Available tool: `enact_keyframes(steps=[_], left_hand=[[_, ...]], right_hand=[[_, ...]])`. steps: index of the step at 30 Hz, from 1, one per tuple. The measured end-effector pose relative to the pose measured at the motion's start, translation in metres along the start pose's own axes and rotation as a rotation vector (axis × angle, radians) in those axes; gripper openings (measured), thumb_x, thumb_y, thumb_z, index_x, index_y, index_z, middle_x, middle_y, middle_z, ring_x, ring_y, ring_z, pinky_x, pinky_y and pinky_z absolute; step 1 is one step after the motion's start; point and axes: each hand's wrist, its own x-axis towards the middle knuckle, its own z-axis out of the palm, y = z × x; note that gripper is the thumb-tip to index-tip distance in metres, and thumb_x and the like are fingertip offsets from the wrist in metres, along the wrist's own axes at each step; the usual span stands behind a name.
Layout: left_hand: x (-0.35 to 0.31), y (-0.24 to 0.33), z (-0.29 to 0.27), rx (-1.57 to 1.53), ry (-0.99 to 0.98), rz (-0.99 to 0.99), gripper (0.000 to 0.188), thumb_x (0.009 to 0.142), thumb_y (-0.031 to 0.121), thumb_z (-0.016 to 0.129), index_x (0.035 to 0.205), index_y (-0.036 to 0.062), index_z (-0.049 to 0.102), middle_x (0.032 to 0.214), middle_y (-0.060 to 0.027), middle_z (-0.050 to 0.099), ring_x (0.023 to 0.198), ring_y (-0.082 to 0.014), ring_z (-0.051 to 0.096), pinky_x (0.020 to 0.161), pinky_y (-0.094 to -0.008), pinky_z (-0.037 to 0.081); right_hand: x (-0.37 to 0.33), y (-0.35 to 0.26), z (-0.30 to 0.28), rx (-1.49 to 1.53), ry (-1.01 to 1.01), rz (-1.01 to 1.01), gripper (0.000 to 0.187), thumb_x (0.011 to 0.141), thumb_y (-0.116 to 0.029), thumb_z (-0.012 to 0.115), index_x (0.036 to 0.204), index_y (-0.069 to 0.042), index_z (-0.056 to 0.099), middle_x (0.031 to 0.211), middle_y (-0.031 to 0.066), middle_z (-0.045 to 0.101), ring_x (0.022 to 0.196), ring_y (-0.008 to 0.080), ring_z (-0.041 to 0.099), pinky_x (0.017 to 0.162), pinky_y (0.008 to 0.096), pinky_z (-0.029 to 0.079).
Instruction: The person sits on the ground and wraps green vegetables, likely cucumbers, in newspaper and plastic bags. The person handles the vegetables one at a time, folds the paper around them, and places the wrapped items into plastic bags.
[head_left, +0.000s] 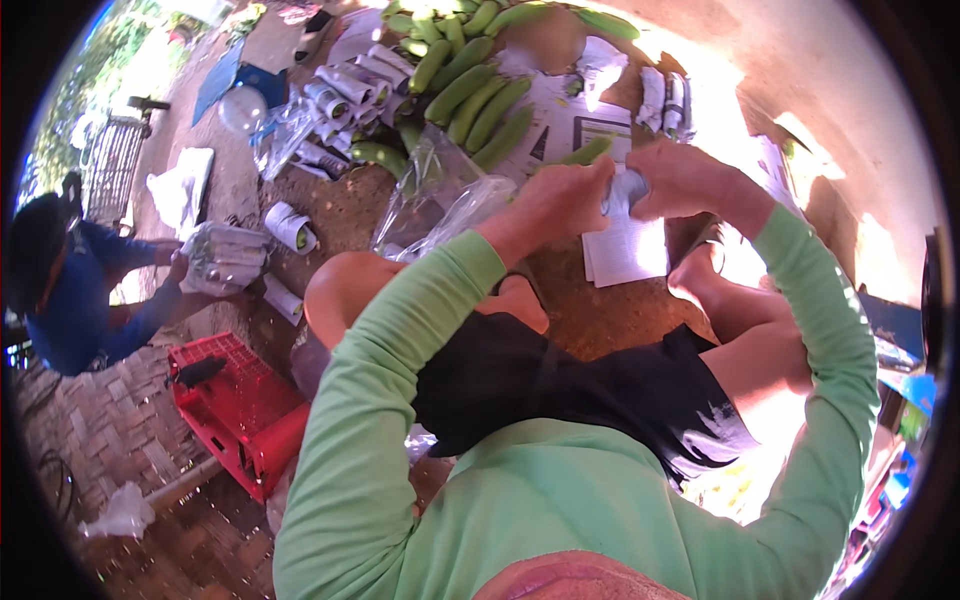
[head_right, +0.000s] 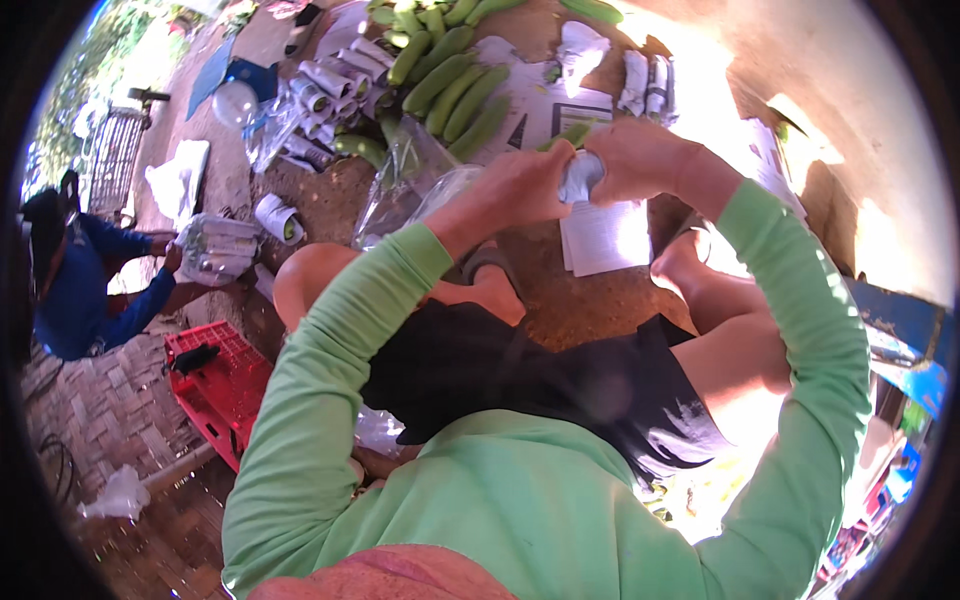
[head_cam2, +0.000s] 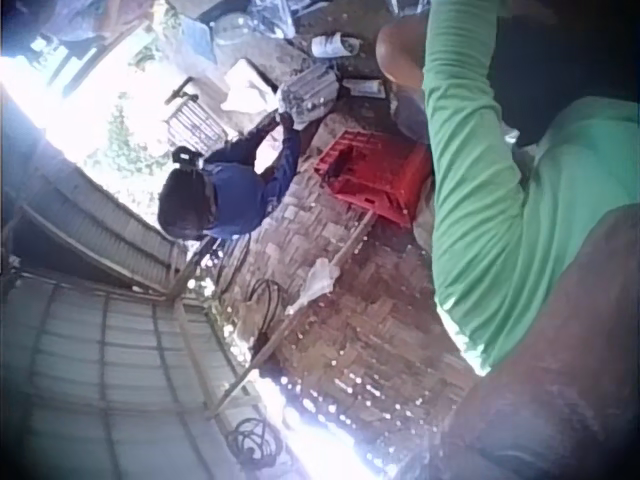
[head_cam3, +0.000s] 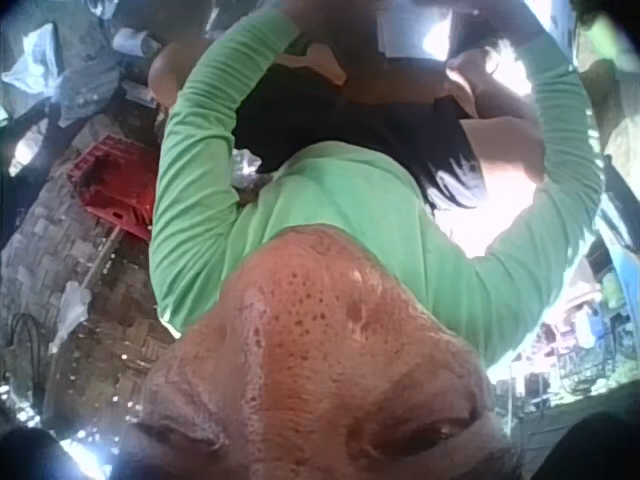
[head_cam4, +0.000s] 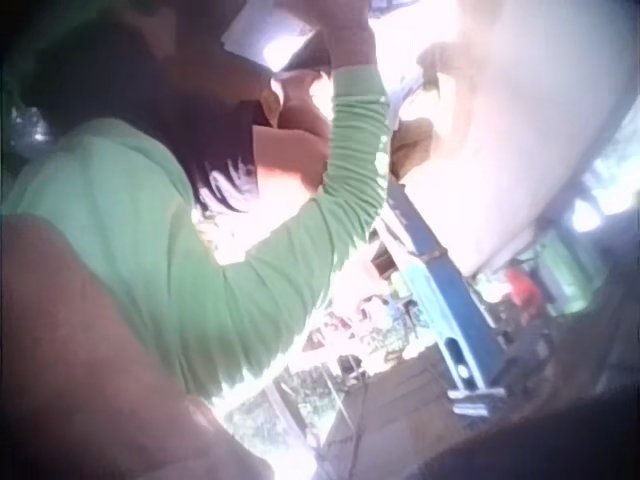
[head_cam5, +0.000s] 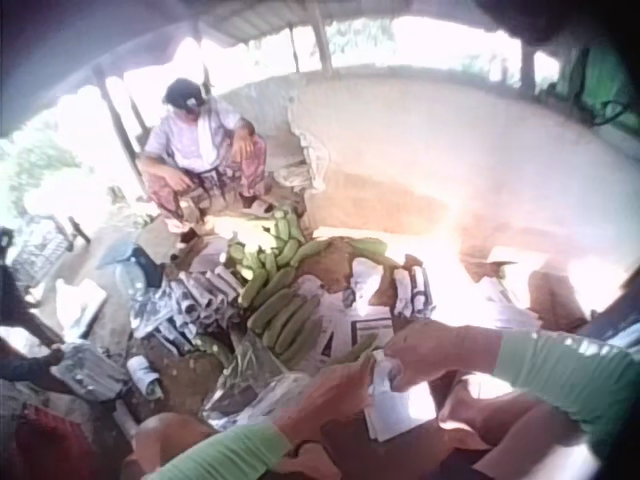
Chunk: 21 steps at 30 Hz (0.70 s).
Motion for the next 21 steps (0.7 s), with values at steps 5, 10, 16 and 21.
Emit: enact_keyframes(steps=[5, 10, 16, 21], left_hand=[[-0.007, -0.027, -0.052, -1.124, 0.306, -0.073, 0.041, 0.084, 0.018, 0.086, 0.116, 0.0036, 0.065, 0.103, -0.0086, 0.074, 0.092, -0.0218, 0.072, 0.079, -0.0376, 0.056], [-0.012, -0.018, -0.121, -1.329, 0.312, -0.177, 0.036, 0.094, 0.024, 0.080, 0.122, 0.0053, 0.068, 0.113, -0.0042, 0.073, 0.107, -0.0188, 0.069, 0.097, -0.0365, 0.055], [-0.028, -0.014, -0.147, -1.327, 0.371, -0.310, 0.040, 0.096, 0.032, 0.078, 0.122, 0.0023, 0.068, 0.117, -0.0064, 0.073, 0.110, -0.0193, 0.068, 0.099, -0.0372, 0.054], [-0.063, -0.074, -0.198, -0.642, 0.078, -0.231, 0.068, 0.091, 0.041, 0.081, 0.138, -0.0018, 0.059, 0.128, -0.0134, 0.069, 0.121, -0.0218, 0.063, 0.107, -0.0350, 0.049]], right_hand=[[0.000, -0.042, -0.063, -0.212, 0.846, -0.257, 0.055, 0.087, -0.035, 0.075, 0.130, -0.006, 0.057, 0.138, 0.0181, 0.056, 0.117, 0.0378, 0.061, 0.096, 0.0499, 0.051], [0.027, -0.073, -0.053, 0.423, 0.428, -0.166, 0.075, 0.086, -0.042, 0.077, 0.145, -0.004, 0.048, 0.129, 0.0284, 0.064, 0.120, 0.0414, 0.064, 0.099, 0.0492, 0.051], [0.067, -0.079, -0.055, 0.422, 0.461, -0.038, 0.065, 0.089, -0.043, 0.071, 0.136, -0.001, 0.053, 0.110, 0.0271, 0.072, 0.105, 0.0443, 0.069, 0.089, 0.0496, 0.054], [0.092, -0.067, -0.050, 0.682, 0.398, -0.048, 0.060, 0.088, -0.044, 0.072, 0.127, 0.001, 0.061, 0.103, 0.0225, 0.073, 0.095, 0.0346, 0.071, 0.084, 0.0434, 0.054]])
